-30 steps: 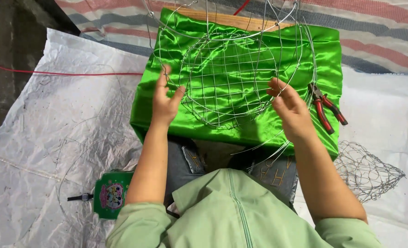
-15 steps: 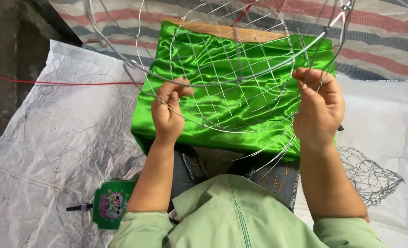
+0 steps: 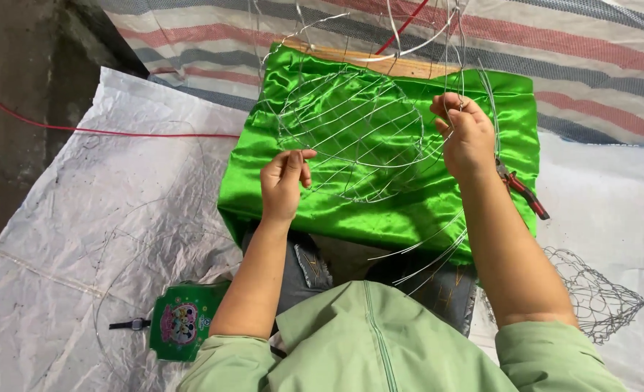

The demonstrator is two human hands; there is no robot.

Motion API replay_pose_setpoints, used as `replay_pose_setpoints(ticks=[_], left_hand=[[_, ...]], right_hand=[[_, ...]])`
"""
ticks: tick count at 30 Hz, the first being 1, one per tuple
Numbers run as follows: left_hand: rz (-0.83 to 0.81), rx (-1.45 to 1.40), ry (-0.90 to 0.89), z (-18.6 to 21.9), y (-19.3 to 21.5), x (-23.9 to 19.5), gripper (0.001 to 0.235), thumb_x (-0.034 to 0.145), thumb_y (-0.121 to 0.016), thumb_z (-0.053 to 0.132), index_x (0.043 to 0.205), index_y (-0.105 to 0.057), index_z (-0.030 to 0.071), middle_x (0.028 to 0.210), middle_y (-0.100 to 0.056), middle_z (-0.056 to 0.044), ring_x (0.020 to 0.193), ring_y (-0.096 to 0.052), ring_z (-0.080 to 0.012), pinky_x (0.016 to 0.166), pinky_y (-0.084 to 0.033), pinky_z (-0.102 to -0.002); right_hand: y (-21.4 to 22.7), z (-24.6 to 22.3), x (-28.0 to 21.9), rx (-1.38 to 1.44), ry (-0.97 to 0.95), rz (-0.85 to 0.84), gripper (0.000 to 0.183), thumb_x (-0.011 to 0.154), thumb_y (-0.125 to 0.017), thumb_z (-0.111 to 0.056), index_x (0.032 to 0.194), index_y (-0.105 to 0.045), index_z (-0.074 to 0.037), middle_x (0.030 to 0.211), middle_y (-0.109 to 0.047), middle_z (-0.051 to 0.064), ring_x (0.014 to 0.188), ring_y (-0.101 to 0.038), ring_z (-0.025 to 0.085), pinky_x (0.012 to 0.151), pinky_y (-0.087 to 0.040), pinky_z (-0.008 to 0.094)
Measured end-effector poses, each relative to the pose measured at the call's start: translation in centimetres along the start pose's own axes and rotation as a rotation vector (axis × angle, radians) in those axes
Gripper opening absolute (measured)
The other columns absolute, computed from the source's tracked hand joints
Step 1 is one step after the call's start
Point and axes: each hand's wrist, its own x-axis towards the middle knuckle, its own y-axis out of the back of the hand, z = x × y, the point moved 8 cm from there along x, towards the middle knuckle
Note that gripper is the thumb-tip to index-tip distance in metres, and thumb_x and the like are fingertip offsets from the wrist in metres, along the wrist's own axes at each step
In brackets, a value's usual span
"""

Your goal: The person assembles a wire mesh structure by hand, twisting thin metal wires around a circular frame. They use pliers to bend and secure the wires at multiple points, gradually forming a net-like pattern. The work is performed on a green fabric-covered surface with tools and wire scraps nearby.

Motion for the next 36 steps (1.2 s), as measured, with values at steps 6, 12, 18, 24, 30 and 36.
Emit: replay_pose_setpoints(ticks=[6, 12, 18, 24, 30, 36], left_hand=[[-0.009, 0.015, 0.054, -2.7, 0.8, -0.5, 0.033, 0.108, -0.060, 0.027, 0.100, -0.078, 0.000, 0.057, -0.060, -0.011, 0.053, -0.060, -0.0159, 0.059, -0.052, -0.027], [-0.036, 0.044, 0.025, -4.0, 1.9, -0.8, 0.038, 0.108, -0.059, 0.034, 0.104, -0.078, 0.001, 0.065, -0.067, -0.013, 0.064, -0.068, -0.0193, 0.073, -0.053, -0.030], [-0.011, 0.022, 0.017, -3.5, 2.2, -1.3, 0.053, 0.107, -0.054, 0.046, 0.096, -0.079, 0.001, 0.069, -0.069, -0.016, 0.067, -0.071, -0.0227, 0.074, -0.057, -0.034], [-0.027, 0.098, 0.051, 1.0, -0.6, 1.1, 0.052, 0.107, -0.060, 0.041, 0.075, -0.075, 0.002, 0.056, -0.061, -0.009, 0.052, -0.058, -0.0131, 0.057, -0.054, -0.028], [-0.175, 0.348, 0.168, 1.4, -1.3, 1.1, 0.067, 0.107, -0.056, 0.055, 0.061, -0.070, 0.008, 0.041, -0.050, -0.003, 0.037, -0.046, -0.0107, 0.051, -0.045, -0.025], [-0.176, 0.408, 0.231, -0.1, -0.8, 1.5, 0.068, 0.106, -0.055, 0.057, 0.060, -0.070, 0.009, 0.039, -0.049, -0.003, 0.038, -0.047, -0.0116, 0.052, -0.044, -0.026]], right_hand=[[0.7, 1.1, -0.3, -0.095, 0.002, 0.036, 0.027, 0.099, -0.057, -0.017, 0.124, -0.067, -0.015, 0.123, -0.073, 0.001, 0.118, -0.069, 0.010, 0.097, -0.040, 0.028], [2.8, -1.3, -4.0, -0.279, 0.224, 0.273, 0.030, 0.113, -0.061, -0.027, 0.139, -0.056, -0.014, 0.133, -0.061, 0.003, 0.115, -0.061, 0.014, 0.094, -0.050, 0.031], [-4.0, -8.0, -12.9, -0.467, 0.874, 0.165, 0.006, 0.104, -0.064, 0.001, 0.106, -0.066, 0.007, 0.097, -0.063, 0.022, 0.088, -0.062, 0.033, 0.081, -0.053, 0.042], [-15.0, -9.0, -14.5, -0.879, 0.828, -0.226, 0.024, 0.092, -0.082, -0.020, 0.111, -0.078, -0.005, 0.105, -0.075, 0.010, 0.098, -0.072, 0.030, 0.099, -0.055, 0.044], [-15.6, -8.5, -12.7, -1.118, 0.731, -0.257, 0.018, 0.100, -0.073, -0.029, 0.091, -0.080, -0.015, 0.066, -0.063, 0.005, 0.059, -0.063, 0.027, 0.058, -0.054, 0.037], [-15.5, -7.7, -10.6, -1.213, 0.536, -0.327, 0.031, 0.102, -0.068, -0.036, 0.083, -0.076, -0.013, 0.064, -0.064, 0.007, 0.059, -0.065, 0.033, 0.055, -0.051, 0.042]])
